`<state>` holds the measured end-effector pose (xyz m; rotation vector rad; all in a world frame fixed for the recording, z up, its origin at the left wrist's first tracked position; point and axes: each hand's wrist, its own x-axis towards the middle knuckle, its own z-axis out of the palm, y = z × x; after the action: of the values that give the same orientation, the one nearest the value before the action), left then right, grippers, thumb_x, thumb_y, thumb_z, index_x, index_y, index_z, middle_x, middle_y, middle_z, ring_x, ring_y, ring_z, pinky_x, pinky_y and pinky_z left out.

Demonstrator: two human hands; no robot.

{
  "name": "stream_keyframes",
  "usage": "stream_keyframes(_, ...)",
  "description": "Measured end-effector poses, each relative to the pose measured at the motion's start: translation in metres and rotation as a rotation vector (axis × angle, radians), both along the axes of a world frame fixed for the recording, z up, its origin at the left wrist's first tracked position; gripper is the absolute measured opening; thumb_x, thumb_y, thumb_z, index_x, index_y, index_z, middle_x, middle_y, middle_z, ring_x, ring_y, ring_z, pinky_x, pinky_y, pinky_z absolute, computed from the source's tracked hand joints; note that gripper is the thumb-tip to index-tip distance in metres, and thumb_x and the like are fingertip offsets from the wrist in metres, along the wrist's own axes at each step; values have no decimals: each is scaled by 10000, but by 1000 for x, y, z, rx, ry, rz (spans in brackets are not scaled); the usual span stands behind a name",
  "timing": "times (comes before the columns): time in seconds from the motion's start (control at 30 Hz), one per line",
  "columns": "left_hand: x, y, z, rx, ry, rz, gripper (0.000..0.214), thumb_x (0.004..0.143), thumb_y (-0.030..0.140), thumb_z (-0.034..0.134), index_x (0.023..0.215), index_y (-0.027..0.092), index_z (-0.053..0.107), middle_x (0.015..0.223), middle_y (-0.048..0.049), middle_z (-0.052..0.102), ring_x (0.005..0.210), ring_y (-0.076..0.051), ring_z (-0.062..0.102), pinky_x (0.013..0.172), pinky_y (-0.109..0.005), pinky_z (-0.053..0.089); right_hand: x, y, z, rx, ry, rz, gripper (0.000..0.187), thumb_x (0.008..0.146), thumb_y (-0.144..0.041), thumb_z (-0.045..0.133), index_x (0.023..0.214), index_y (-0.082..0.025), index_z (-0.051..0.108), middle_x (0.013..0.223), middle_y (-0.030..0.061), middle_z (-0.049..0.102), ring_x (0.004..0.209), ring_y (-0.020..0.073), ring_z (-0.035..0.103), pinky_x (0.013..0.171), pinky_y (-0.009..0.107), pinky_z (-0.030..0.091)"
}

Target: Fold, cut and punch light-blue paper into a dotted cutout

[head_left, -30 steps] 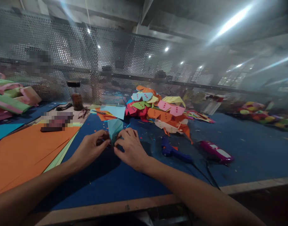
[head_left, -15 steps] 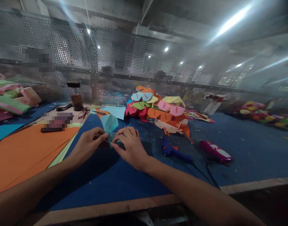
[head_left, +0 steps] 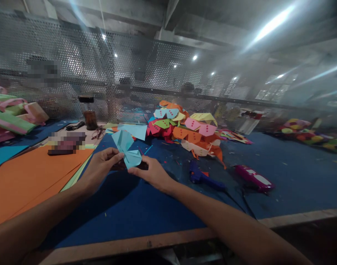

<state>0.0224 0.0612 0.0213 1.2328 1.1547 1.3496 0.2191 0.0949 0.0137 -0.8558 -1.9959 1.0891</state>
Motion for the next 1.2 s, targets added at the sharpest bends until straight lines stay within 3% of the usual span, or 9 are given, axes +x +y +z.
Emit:
stream_keyframes(0.17,-1,-1,-1,0,26,-14,344,763,490,794,770,181,643,692,11,681,679,-146,650,715,-274,543,0,1,-2,-109,47,24,348,806,-464,737,916,-133,730,840,27,695,767,177,587,702,276,428)
stream_keyframes(0.33,-2,-1,-2,-3,13,-12,354,755,493,802,779,183,634,683,24,670,669,-137,641,701,-263,534,-1,-1,-1,-180,36,17,318,798,-458,732,755,-142,725,737,10,669,693,148,558,636,248,378)
stream_keyframes(1.2,0,1,-2,-15,23,-28,398,703,535,825,763,181,652,711,3,717,695,-149,672,690,-245,558,-1,2,-1,-193,-16,-19,263,782,-359,716,678,-118,702,589,-20,567,566,93,437,545,226,290)
